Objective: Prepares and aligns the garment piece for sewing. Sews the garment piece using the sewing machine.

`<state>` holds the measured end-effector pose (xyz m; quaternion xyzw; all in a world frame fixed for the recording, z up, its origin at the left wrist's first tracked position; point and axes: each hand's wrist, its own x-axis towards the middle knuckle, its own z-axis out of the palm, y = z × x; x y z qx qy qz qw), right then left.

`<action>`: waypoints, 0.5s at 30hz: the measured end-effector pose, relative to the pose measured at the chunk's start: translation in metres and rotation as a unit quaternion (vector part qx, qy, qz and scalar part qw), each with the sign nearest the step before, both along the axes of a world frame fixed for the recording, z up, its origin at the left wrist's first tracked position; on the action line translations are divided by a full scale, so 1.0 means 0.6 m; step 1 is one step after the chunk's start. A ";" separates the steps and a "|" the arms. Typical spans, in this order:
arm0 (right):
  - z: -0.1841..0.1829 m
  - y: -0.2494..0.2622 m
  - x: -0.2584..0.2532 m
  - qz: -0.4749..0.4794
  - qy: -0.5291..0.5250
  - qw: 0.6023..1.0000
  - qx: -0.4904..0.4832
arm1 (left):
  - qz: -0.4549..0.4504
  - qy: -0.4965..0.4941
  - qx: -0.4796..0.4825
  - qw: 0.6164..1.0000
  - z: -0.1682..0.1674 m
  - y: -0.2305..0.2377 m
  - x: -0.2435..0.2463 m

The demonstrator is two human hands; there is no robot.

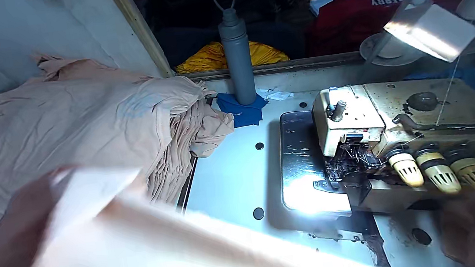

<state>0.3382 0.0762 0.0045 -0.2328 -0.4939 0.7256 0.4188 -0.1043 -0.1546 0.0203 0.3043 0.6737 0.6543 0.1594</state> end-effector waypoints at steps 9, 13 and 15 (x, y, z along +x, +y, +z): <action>-0.073 -0.014 -0.186 -0.056 -0.104 0.949 0.291 | -0.389 0.184 0.002 0.903 -0.012 0.268 0.194; -0.088 -0.004 -0.211 -0.056 -0.083 0.948 0.303 | -0.463 0.166 -0.026 0.870 -0.050 0.276 0.222; -0.094 -0.001 -0.215 -0.055 -0.078 0.943 0.319 | -0.410 0.148 -0.022 0.900 -0.056 0.272 0.219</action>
